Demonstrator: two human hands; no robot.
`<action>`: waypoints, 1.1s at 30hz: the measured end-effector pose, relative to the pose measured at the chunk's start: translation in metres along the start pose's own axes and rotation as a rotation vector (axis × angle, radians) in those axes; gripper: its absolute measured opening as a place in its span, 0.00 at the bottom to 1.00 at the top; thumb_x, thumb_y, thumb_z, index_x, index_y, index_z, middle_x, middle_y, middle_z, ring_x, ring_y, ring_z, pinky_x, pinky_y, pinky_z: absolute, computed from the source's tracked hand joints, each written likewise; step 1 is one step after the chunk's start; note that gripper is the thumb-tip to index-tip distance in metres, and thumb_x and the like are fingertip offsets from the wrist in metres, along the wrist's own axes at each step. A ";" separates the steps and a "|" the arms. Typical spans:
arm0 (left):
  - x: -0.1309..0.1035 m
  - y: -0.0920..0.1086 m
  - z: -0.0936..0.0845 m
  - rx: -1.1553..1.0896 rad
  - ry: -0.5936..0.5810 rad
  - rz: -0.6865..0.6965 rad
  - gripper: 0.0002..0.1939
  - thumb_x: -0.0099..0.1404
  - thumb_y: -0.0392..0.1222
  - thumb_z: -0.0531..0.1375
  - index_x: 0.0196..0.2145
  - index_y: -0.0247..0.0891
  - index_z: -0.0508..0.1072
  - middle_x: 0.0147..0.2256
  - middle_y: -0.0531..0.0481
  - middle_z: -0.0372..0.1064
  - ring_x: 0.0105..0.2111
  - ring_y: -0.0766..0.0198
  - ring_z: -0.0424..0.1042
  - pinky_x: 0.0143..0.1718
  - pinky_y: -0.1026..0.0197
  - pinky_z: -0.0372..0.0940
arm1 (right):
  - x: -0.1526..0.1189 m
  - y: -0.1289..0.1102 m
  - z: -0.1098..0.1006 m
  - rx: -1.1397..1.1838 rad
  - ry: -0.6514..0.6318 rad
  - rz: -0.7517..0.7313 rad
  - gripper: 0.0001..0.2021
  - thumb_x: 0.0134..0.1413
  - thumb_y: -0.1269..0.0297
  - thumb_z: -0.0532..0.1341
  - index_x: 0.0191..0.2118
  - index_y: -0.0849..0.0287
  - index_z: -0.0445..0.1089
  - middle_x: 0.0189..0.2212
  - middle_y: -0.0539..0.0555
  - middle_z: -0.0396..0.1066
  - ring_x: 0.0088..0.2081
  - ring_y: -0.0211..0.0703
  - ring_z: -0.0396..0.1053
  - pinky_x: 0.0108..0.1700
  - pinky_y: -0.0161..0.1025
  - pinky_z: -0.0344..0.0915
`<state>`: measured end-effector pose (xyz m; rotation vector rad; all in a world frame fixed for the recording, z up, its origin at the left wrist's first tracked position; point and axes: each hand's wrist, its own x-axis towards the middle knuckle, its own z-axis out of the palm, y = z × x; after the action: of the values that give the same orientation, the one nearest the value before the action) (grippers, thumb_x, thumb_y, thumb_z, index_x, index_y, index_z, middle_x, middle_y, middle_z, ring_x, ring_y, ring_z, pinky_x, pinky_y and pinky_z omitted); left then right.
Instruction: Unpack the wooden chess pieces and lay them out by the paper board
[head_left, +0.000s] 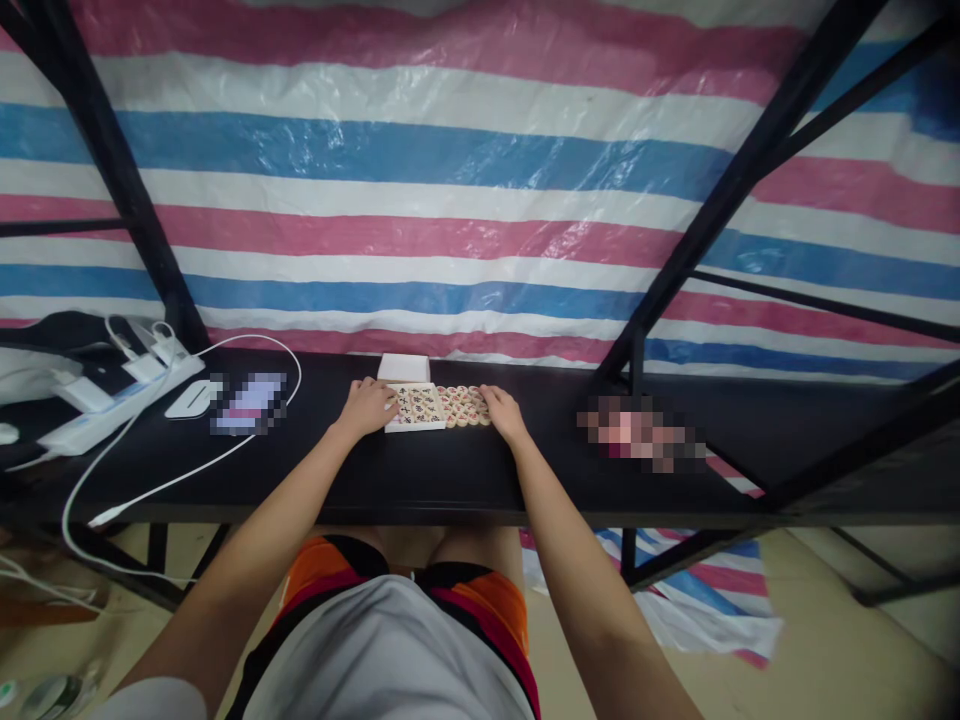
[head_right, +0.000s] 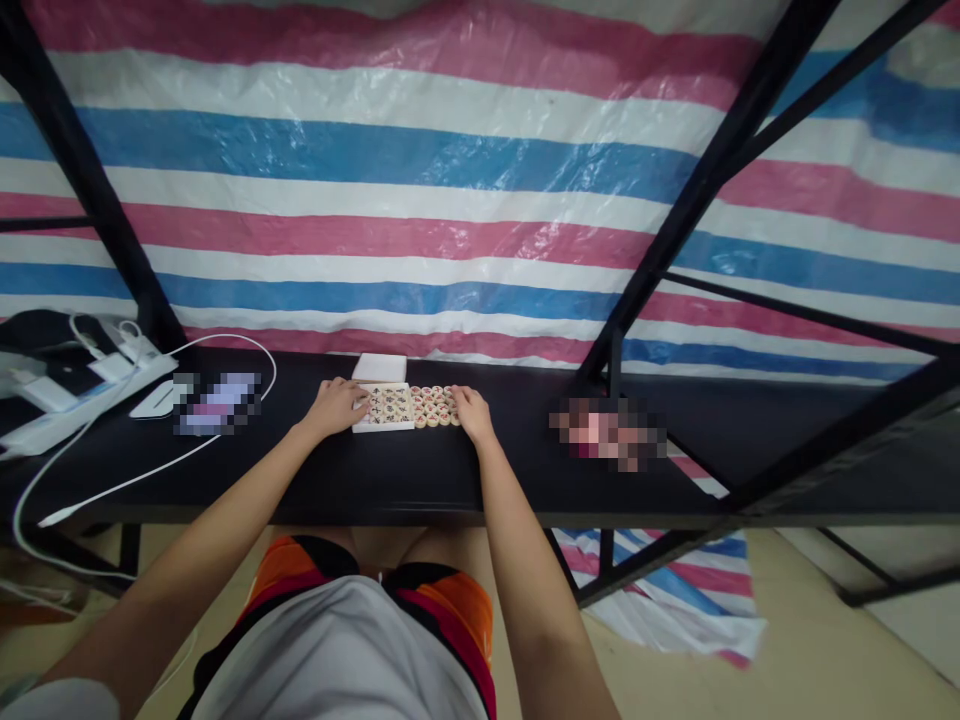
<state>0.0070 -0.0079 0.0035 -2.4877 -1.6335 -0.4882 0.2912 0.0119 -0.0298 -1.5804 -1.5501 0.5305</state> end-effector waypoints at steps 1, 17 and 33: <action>0.000 0.001 0.000 0.000 -0.005 -0.008 0.16 0.62 0.46 0.52 0.40 0.39 0.76 0.43 0.42 0.71 0.43 0.50 0.62 0.44 0.50 0.52 | 0.000 0.000 0.000 -0.001 0.000 0.003 0.21 0.57 0.51 0.49 0.42 0.56 0.73 0.42 0.55 0.71 0.45 0.45 0.66 0.50 0.40 0.58; 0.003 0.004 -0.002 -0.098 -0.066 -0.029 0.11 0.59 0.43 0.55 0.36 0.40 0.75 0.40 0.43 0.72 0.44 0.49 0.64 0.45 0.50 0.52 | -0.001 -0.001 -0.001 0.018 -0.002 0.016 0.21 0.56 0.50 0.48 0.41 0.56 0.73 0.41 0.54 0.72 0.45 0.45 0.66 0.50 0.40 0.58; 0.001 -0.045 -0.005 -0.192 0.165 -0.262 0.14 0.60 0.41 0.54 0.43 0.38 0.73 0.39 0.43 0.68 0.41 0.56 0.68 0.44 0.58 0.62 | -0.002 -0.003 -0.001 0.013 0.008 0.012 0.20 0.56 0.51 0.49 0.41 0.56 0.73 0.40 0.55 0.73 0.44 0.45 0.67 0.48 0.39 0.60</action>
<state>-0.0343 0.0097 0.0053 -2.2896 -1.9351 -0.8953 0.2897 0.0092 -0.0270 -1.5813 -1.5294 0.5395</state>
